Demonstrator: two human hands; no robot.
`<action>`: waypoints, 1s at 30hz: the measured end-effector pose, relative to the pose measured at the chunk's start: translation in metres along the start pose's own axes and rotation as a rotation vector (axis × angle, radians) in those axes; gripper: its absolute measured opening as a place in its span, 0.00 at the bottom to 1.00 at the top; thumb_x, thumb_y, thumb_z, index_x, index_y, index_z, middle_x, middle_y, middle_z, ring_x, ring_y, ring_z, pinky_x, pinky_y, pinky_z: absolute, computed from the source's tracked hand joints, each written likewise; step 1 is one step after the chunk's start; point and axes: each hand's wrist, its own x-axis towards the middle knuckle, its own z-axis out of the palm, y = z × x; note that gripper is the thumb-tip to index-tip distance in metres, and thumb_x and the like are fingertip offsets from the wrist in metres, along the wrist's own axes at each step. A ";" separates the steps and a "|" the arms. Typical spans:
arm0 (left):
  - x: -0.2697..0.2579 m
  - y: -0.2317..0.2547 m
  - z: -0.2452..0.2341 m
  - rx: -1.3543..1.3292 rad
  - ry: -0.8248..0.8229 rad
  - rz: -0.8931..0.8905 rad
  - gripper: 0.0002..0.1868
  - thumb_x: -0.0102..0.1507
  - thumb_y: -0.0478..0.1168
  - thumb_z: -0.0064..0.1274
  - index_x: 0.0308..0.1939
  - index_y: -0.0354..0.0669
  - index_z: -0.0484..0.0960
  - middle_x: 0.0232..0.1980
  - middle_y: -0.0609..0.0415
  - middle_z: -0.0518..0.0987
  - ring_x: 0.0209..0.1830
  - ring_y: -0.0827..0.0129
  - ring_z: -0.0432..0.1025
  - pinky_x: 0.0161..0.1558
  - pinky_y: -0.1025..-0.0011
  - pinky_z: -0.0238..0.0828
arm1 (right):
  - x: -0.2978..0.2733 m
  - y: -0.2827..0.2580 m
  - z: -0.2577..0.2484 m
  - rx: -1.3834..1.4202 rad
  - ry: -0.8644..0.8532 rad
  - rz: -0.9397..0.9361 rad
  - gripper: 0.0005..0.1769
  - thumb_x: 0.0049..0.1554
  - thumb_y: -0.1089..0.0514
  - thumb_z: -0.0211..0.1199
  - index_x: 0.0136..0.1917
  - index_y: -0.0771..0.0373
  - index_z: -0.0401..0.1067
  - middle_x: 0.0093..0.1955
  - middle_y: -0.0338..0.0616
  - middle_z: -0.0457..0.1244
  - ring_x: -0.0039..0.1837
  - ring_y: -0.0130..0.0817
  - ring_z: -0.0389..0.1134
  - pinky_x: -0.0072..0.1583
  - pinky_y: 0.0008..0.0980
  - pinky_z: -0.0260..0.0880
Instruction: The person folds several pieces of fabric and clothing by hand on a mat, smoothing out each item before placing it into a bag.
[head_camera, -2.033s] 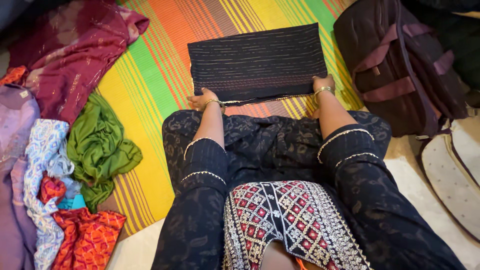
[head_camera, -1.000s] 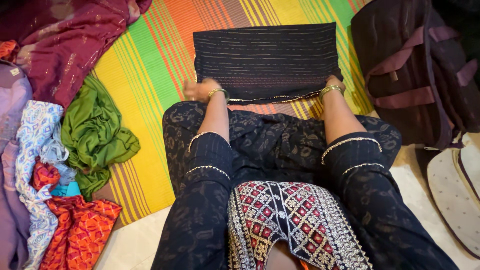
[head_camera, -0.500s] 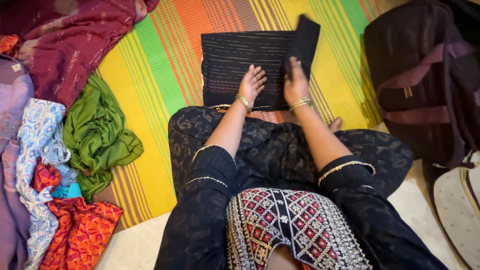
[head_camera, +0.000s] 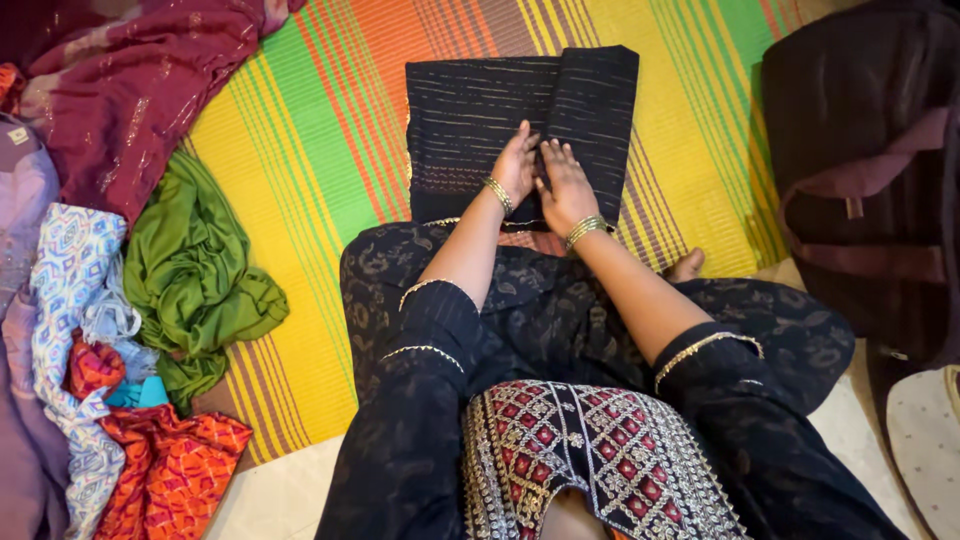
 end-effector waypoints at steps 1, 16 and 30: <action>0.006 0.001 -0.002 0.017 0.025 0.034 0.55 0.62 0.70 0.48 0.80 0.38 0.48 0.82 0.39 0.53 0.78 0.49 0.53 0.74 0.54 0.49 | 0.001 -0.006 -0.004 -0.029 -0.030 0.003 0.37 0.62 0.55 0.58 0.80 0.66 0.52 0.82 0.64 0.48 0.83 0.60 0.45 0.79 0.51 0.47; 0.017 0.000 0.020 1.080 0.293 0.189 0.18 0.54 0.42 0.65 0.43 0.33 0.85 0.37 0.48 0.86 0.35 0.66 0.79 0.41 0.68 0.75 | 0.038 0.047 -0.047 -0.072 0.192 0.215 0.29 0.65 0.45 0.56 0.73 0.63 0.66 0.78 0.56 0.58 0.81 0.57 0.55 0.80 0.49 0.54; 0.054 0.024 0.063 1.012 0.482 0.332 0.23 0.55 0.51 0.67 0.42 0.34 0.86 0.36 0.47 0.86 0.34 0.64 0.80 0.39 0.67 0.75 | 0.025 0.048 -0.012 -0.370 0.091 0.318 0.41 0.67 0.39 0.47 0.83 0.66 0.49 0.87 0.56 0.39 0.86 0.52 0.33 0.80 0.59 0.30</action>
